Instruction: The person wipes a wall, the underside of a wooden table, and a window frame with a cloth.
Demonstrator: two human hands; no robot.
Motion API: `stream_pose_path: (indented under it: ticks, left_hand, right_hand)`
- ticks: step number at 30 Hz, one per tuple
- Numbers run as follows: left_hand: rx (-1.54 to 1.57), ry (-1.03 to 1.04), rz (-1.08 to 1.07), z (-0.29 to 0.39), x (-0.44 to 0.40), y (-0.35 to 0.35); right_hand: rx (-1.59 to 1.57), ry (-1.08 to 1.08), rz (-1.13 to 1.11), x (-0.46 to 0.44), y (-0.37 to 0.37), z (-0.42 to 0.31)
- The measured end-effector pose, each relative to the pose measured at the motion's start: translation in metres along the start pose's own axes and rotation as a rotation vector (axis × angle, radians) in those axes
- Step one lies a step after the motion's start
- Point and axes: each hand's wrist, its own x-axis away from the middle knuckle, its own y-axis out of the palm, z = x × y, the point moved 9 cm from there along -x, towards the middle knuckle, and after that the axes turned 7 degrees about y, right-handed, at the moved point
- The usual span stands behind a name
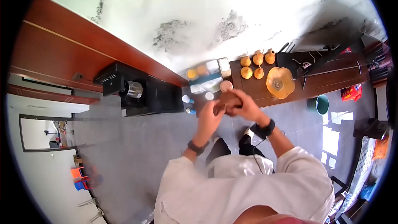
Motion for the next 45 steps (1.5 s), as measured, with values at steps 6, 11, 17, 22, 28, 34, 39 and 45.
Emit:
stream_pose_path:
  ticks: [6, 11, 17, 22, 28, 34, 39, 45]
  left_hand:
    - [-0.008, 0.188, 0.101, 0.088, -0.076, -0.092]
    - [-0.032, 0.432, 0.172, 0.126, -0.144, -0.167]
    - [-0.15, 0.704, 0.349, 0.148, -0.228, -0.242]
    - [-0.182, 0.768, 0.473, 0.138, -0.291, -0.27]
    - [-0.226, 0.692, 0.593, 0.065, -0.336, -0.272]
    - [-0.208, 0.634, 0.626, 0.045, -0.326, -0.278]
    - [-0.192, 0.674, 0.737, 0.092, -0.339, -0.298]
    - [-0.213, 0.679, 0.772, 0.164, -0.363, -0.274]
  right_hand:
    - [0.463, -0.515, 0.173, -0.036, 0.012, -0.158]
    - [0.579, -0.736, 0.376, -0.076, 0.029, -0.242]
    - [0.713, -0.975, 0.648, -0.135, 0.044, -0.325]
    - [0.549, -1.035, 0.623, -0.208, 0.03, -0.357]
    - [0.865, -0.95, 0.728, -0.282, 0.039, -0.332]
    - [0.794, -1.015, 0.589, -0.296, 0.059, -0.321]
    - [0.684, -1.01, 0.493, -0.292, 0.05, -0.371]
    - [0.751, -1.223, 0.661, -0.257, 0.006, -0.417]
